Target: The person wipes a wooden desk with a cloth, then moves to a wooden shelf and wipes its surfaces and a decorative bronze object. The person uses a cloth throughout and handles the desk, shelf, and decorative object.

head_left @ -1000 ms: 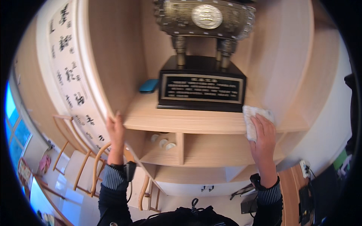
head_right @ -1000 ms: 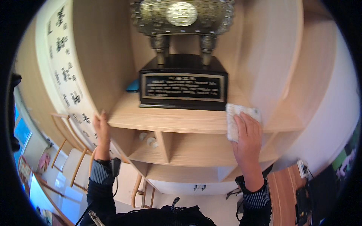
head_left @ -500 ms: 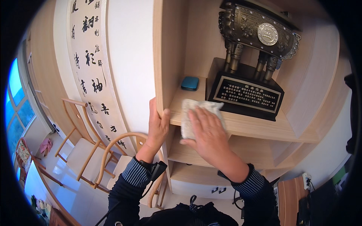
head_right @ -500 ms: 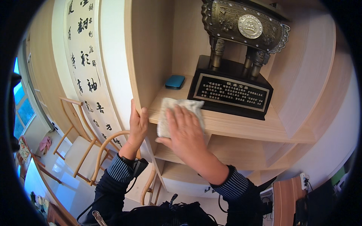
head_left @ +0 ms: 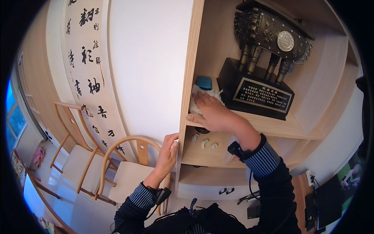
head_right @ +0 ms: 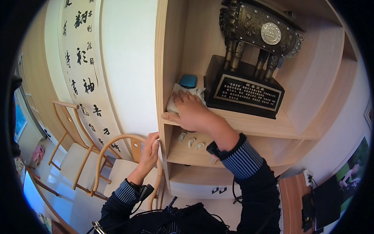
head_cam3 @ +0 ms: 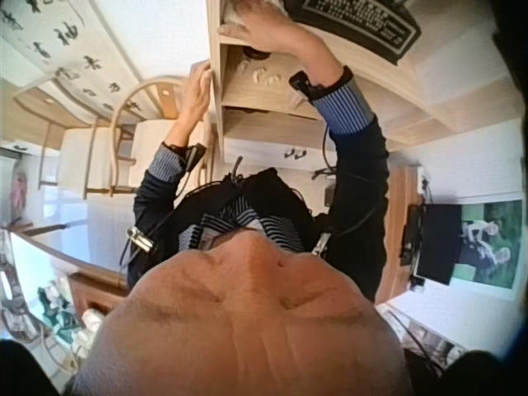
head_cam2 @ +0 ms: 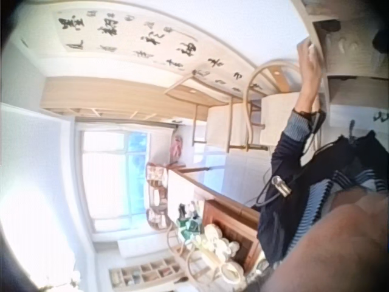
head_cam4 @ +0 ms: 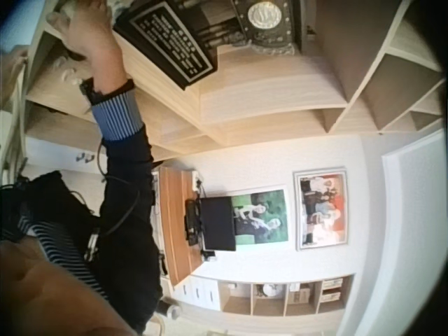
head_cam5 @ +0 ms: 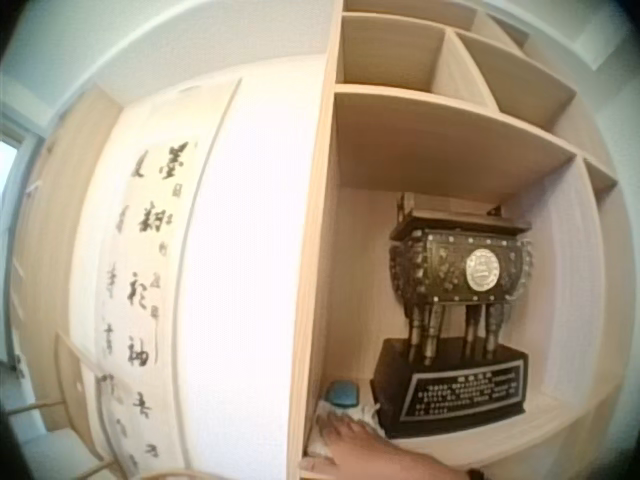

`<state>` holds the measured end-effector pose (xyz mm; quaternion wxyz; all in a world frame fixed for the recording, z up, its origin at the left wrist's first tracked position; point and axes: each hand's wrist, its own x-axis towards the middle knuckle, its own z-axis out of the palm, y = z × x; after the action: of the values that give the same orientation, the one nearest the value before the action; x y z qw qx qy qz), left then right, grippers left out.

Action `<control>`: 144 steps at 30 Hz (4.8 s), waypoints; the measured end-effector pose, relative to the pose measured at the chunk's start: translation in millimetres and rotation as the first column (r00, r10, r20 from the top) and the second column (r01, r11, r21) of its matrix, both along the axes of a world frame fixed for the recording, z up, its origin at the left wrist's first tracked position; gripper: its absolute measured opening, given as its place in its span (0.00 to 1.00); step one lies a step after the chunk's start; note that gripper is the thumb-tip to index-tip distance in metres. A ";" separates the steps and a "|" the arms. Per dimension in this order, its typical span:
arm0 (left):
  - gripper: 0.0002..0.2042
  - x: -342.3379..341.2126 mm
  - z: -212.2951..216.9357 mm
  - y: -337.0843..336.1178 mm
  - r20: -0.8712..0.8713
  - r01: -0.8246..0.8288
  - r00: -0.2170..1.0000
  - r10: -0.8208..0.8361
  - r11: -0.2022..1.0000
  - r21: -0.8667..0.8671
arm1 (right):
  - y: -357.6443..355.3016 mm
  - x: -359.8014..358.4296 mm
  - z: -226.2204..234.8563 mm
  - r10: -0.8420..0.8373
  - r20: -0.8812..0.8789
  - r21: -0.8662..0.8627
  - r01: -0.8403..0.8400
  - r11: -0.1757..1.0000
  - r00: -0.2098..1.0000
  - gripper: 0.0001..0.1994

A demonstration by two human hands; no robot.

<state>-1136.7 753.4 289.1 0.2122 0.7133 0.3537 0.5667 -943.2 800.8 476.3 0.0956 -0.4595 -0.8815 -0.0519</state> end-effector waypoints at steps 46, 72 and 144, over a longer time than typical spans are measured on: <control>0.14 -17.8 -48.8 -8.9 0.109 -0.050 0.991 0.072 0.980 -0.195 | -62.2 2.9 -21.6 0.380 0.361 0.418 -0.512 0.751 0.852 0.27; 0.15 -25.6 -56.9 -14.8 0.190 -0.003 0.980 0.066 0.950 -0.311 | -60.8 33.6 -35.8 0.367 0.262 0.523 -0.450 0.723 0.893 0.30; 0.16 16.0 -61.9 34.7 -0.066 -0.296 0.953 0.294 0.955 -0.020 | -98.0 309.9 -131.4 0.125 -0.892 0.447 0.808 0.383 0.434 0.30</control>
<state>-1120.8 788.1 227.2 0.1245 0.6665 0.4709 0.5644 -633.2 702.8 344.9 0.6951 -0.5117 -0.4196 -0.2809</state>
